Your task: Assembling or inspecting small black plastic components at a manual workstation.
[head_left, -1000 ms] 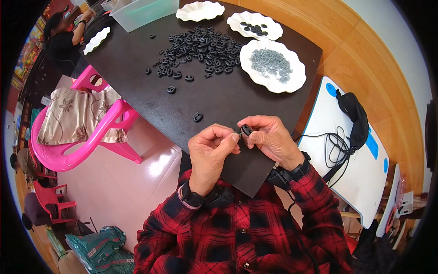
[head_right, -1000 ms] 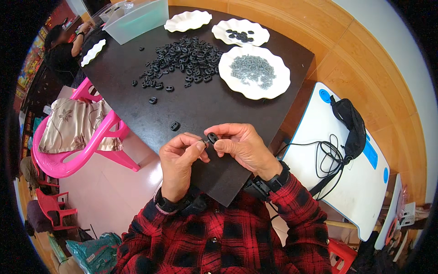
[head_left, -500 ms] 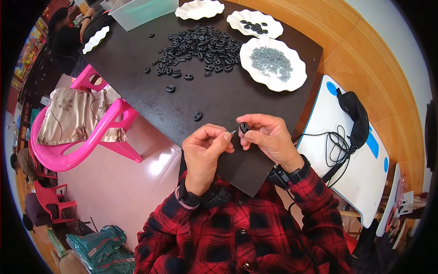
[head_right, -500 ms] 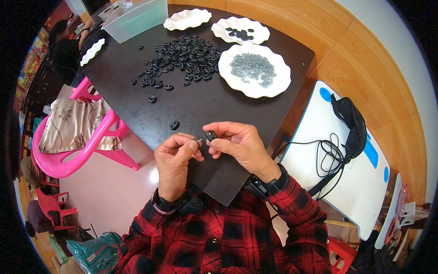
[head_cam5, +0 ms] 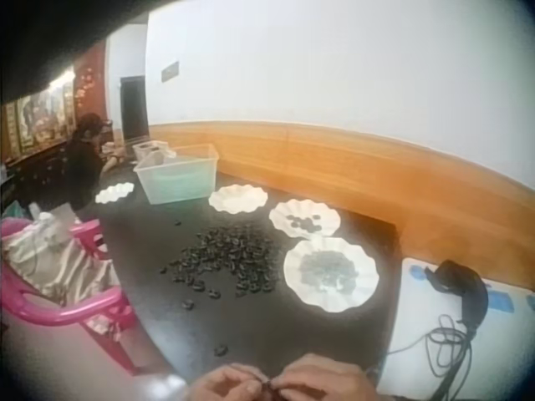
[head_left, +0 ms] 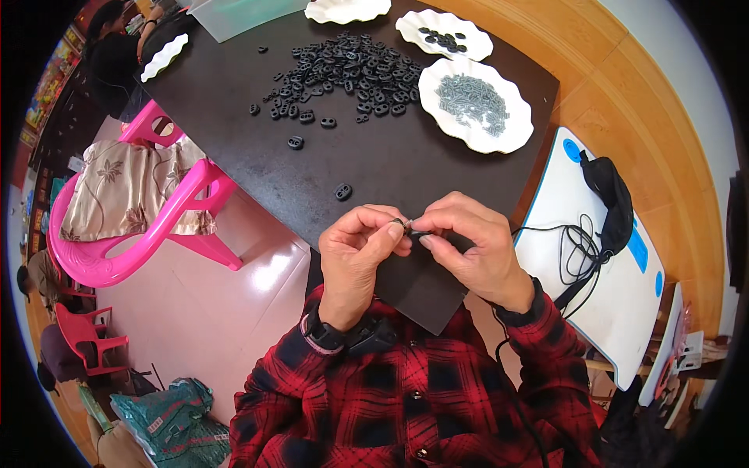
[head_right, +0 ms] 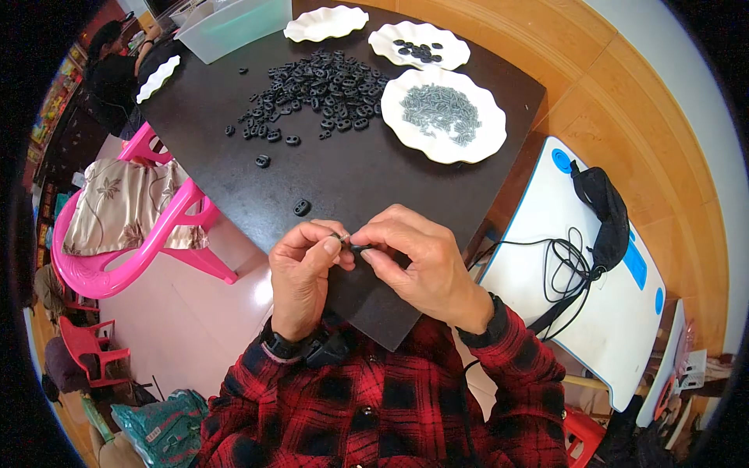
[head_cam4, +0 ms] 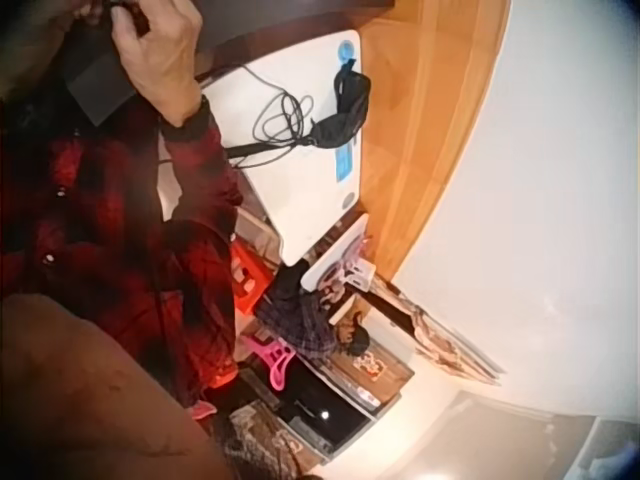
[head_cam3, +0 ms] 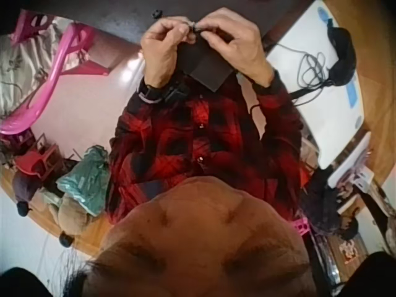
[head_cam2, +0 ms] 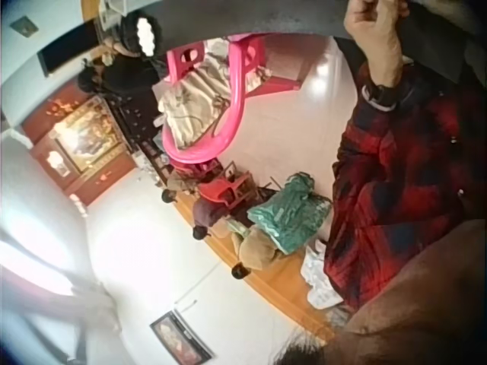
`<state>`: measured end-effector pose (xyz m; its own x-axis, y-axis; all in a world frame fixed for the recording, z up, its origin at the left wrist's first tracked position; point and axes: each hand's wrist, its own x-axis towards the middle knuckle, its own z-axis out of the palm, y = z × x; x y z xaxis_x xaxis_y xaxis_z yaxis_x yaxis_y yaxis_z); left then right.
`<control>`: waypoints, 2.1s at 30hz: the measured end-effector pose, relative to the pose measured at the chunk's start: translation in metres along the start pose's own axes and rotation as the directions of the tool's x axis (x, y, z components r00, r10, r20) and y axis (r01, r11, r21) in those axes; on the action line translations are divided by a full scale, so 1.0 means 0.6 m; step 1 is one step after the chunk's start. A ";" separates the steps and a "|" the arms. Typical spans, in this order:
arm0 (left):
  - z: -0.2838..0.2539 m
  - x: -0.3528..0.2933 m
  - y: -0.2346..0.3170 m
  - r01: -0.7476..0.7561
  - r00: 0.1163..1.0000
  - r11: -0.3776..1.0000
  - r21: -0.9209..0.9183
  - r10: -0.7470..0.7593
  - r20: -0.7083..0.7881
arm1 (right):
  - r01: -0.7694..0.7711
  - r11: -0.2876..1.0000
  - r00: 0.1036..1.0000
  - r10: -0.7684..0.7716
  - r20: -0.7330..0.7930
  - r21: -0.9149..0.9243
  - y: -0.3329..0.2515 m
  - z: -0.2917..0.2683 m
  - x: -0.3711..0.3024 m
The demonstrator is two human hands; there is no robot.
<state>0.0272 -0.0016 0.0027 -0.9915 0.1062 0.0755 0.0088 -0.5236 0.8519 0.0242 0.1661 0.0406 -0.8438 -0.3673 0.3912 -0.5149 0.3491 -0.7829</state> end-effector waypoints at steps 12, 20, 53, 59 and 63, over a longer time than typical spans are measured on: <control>0.001 -0.004 -0.001 0.084 0.996 0.984 -0.158 -0.085 0.000 | -0.208 0.809 0.967 0.254 -0.007 0.550 0.020 0.020 -0.014; 0.001 -0.003 0.001 0.105 0.994 0.983 -0.148 -0.107 -0.002 | -0.157 0.934 0.984 0.174 -0.026 0.321 0.018 0.017 -0.013; 0.007 0.008 -0.003 0.123 0.992 0.988 -0.091 -0.124 -0.008 | -0.427 0.709 0.869 0.493 0.039 0.562 0.002 0.020 0.002; 0.006 0.008 -0.003 0.111 0.994 0.993 -0.042 -0.111 0.009 | -0.317 0.871 0.943 0.333 0.023 0.377 -0.006 0.009 0.005; 0.002 0.009 0.003 0.190 0.982 0.980 -0.058 -0.190 0.004 | -0.129 0.988 0.989 0.122 0.088 0.085 0.007 -0.014 0.010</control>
<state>0.0222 -0.0007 0.0054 -0.9746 0.2069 -0.0859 -0.1872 -0.5421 0.8192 0.0158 0.1725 0.0435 -0.8836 -0.3968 0.2486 -0.3868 0.3193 -0.8651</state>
